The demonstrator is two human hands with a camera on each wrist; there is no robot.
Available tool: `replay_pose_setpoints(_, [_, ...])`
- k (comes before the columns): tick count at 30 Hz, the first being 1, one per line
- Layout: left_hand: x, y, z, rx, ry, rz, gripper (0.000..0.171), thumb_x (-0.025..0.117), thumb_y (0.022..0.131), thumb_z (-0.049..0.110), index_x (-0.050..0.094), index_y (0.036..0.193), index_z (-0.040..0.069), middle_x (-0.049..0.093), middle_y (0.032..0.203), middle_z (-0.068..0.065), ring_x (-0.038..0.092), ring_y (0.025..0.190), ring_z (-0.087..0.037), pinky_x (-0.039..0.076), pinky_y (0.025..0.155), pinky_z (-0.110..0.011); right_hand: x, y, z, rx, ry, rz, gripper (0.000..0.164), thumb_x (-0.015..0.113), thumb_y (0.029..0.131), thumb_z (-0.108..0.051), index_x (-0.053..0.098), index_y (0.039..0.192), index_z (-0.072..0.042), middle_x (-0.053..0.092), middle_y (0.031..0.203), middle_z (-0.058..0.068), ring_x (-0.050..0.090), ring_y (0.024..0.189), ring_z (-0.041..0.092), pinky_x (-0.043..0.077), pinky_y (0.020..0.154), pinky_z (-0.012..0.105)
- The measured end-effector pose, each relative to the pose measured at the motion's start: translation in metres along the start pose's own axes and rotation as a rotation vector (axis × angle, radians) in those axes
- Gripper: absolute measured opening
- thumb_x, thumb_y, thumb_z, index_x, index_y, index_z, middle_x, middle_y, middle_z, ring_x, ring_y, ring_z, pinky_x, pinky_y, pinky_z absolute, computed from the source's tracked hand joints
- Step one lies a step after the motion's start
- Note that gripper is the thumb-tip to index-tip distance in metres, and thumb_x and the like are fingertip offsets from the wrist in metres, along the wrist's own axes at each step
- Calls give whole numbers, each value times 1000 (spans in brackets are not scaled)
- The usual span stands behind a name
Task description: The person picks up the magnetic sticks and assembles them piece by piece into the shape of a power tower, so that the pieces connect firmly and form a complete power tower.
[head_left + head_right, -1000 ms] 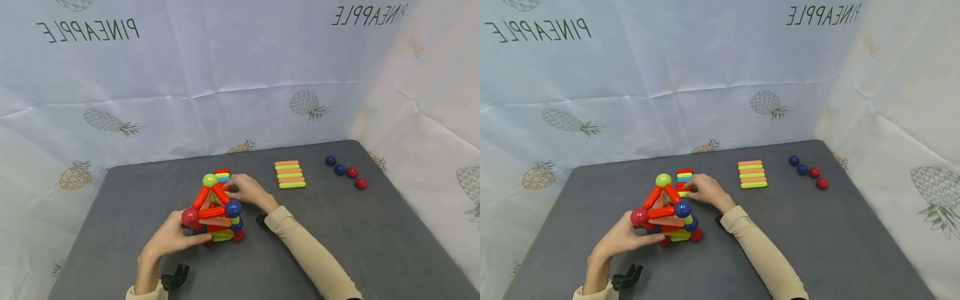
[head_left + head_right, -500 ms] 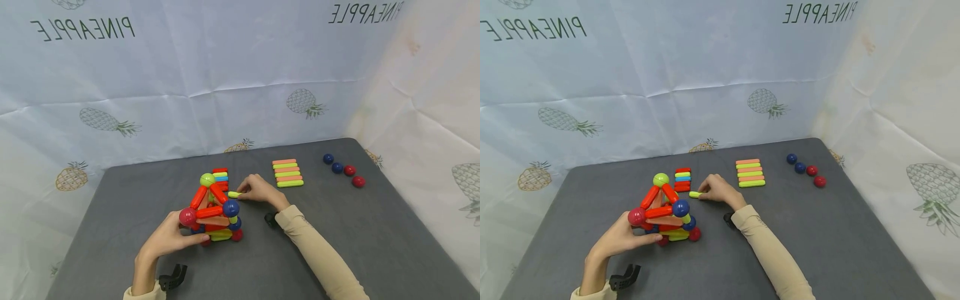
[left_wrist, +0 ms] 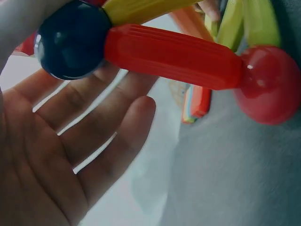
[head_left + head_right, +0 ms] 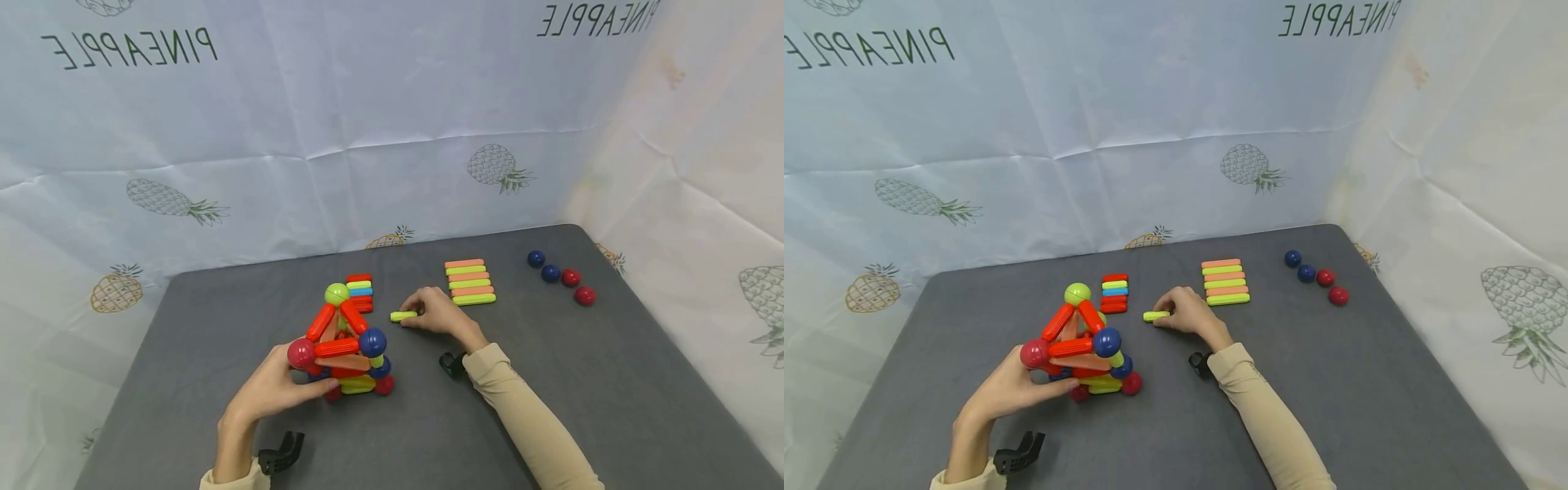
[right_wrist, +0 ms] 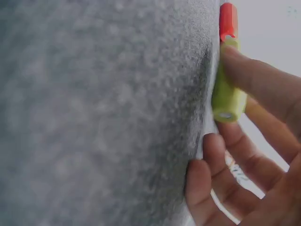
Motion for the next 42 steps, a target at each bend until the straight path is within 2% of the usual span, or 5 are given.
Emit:
replay_pose_setpoints(5, [-11,-11,0,24,7,42,32,87,82,20,71,109,18,73,89,6,63,73,-5,51,64,-25,-3,-3,-1,30,105,113,20,79,90,-19,78,106,-7,72,89,7,59,72,11,50,67,24])
replay_pose_setpoints(12, [-19,-18,-5,-71,64,100,34,87,83,21,70,112,19,73,90,6,62,72,-3,53,61,-23,-12,-9,-16,12,258,267,23,79,91,-21,76,110,-9,73,94,9,65,82,15,56,75,31])
replay_pose_setpoints(23, [-20,-7,-17,-72,201,298,47,89,76,10,66,116,7,72,92,-5,64,77,-5,58,63,-22,-39,-24,-110,-248,556,349,23,75,91,-7,71,114,-2,74,105,19,69,92,11,61,82,34])
replay_pose_setpoints(29, [-16,-5,-14,-70,223,362,50,91,73,10,66,116,8,76,97,-7,67,75,-8,58,65,-25,-39,-28,-153,-395,571,292,22,75,90,-8,72,111,-3,73,101,16,69,93,16,61,82,36])
replay_pose_setpoints(42, [-16,-3,-13,-47,245,319,50,88,78,12,63,121,7,75,104,-9,67,76,-10,56,65,-23,-22,-24,-161,-359,485,251,21,78,89,-13,74,109,-12,75,100,5,70,93,10,60,83,33])
Point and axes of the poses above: each hand's wrist, its own y-axis towards the middle knuckle, its own x-axis out of the palm, z = x × y, the point moved 2 cm from there along y, towards the middle knuckle
